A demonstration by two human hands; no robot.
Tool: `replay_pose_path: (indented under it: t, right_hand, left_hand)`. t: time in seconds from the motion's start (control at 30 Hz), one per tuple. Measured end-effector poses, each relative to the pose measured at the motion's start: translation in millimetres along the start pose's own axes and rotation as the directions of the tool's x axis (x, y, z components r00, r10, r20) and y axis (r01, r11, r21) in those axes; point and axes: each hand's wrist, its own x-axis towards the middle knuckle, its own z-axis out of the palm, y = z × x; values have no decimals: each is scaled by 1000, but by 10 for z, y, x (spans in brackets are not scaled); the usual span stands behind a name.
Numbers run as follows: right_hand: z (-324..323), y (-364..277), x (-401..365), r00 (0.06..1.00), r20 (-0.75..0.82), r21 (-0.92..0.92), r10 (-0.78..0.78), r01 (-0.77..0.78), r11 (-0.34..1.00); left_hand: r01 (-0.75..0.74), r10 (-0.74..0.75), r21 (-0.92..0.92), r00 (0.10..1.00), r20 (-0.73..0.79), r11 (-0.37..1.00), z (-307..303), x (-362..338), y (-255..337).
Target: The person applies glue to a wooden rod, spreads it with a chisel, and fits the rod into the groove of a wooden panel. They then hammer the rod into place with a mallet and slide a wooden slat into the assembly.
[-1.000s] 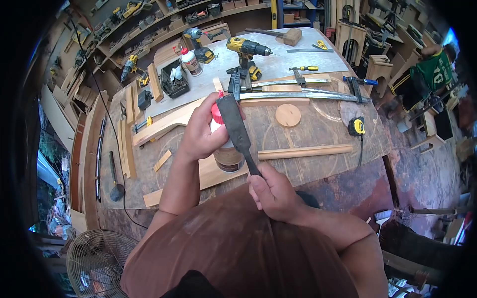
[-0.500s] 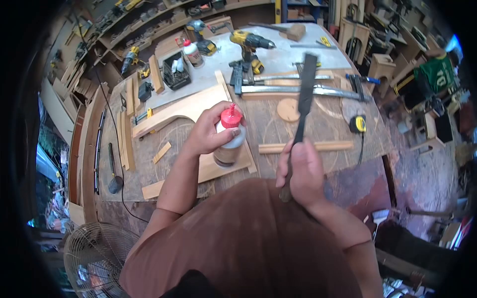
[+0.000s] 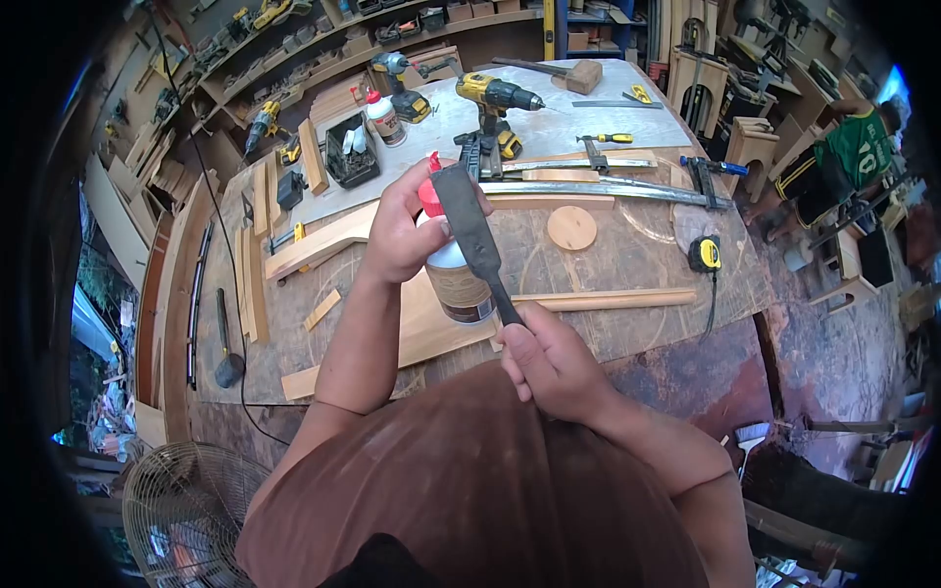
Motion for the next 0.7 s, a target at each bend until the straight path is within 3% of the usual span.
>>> replay_pose_path:
  t: [0.4, 0.47, 0.7]
  right_hand:
    - [-30, 35, 25, 1000, 30, -6, -6, 6, 1000]
    - [-40, 45, 28, 998, 57, -10, -6, 6, 1000]
    - [-60, 67, 30, 998, 64, 17, -27, 26, 1000]
  left_hand:
    - [-43, 42, 10, 996, 82, 999, -22, 53, 2]
    - [-102, 110, -64, 986, 128, 993, 2, 70, 20]
    - [-94, 98, -56, 992, 75, 994, 60, 105, 17]
